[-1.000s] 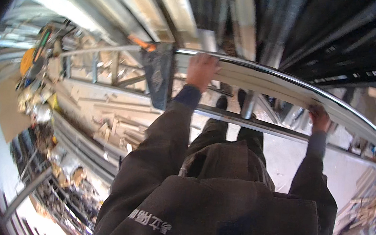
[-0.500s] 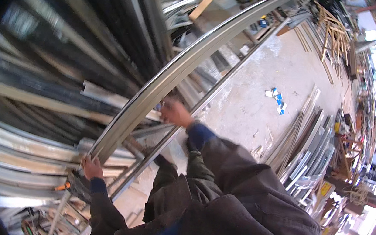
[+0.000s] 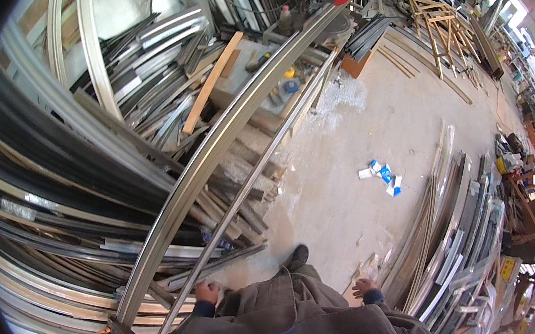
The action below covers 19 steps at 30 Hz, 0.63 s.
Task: The person uses a miter saw to cut long metal profiles into shorter pieces. They position each profile on the saw, lower the blade to cut, then remove and stack the cut pieces on a workbench. The person repeats this process for several profiles, organizing the finished pieces on the bench.
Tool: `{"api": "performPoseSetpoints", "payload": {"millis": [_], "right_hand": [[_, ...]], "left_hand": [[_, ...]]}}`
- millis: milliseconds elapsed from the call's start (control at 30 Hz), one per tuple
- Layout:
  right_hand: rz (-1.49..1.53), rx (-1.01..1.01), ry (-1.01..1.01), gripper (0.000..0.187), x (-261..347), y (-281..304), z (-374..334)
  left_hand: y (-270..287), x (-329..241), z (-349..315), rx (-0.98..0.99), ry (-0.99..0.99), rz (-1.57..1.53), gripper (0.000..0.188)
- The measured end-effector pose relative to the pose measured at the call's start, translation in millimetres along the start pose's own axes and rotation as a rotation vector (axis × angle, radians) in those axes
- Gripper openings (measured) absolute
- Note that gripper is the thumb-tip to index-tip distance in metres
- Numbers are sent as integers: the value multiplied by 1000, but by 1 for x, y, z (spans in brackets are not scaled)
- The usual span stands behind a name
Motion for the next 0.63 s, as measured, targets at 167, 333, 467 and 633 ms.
{"api": "performPoseSetpoints", "payload": {"millis": [167, 333, 467, 633], "right_hand": [[126, -83, 250, 38, 136, 55, -16], [315, -14, 339, 44, 246, 32, 16], [161, 16, 326, 40, 337, 5, 25], [259, -34, 139, 40, 401, 47, 65]], "left_hand": [[-11, -148, 74, 188, -73, -16, 39], [8, -297, 199, 125, -200, -3, 36], [2, -405, 298, 67, -206, -53, 39], [23, -546, 408, 50, -266, -220, 39]]}}
Point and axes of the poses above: each hand's wrist, its own z-axis towards the middle knuckle, its own y-axis out of the back of the hand, x = y × z, the point moved 3 cm from there along z, towards the middle knuckle, and after that the axes turned 15 degrees about z, right-handed, at the moved point
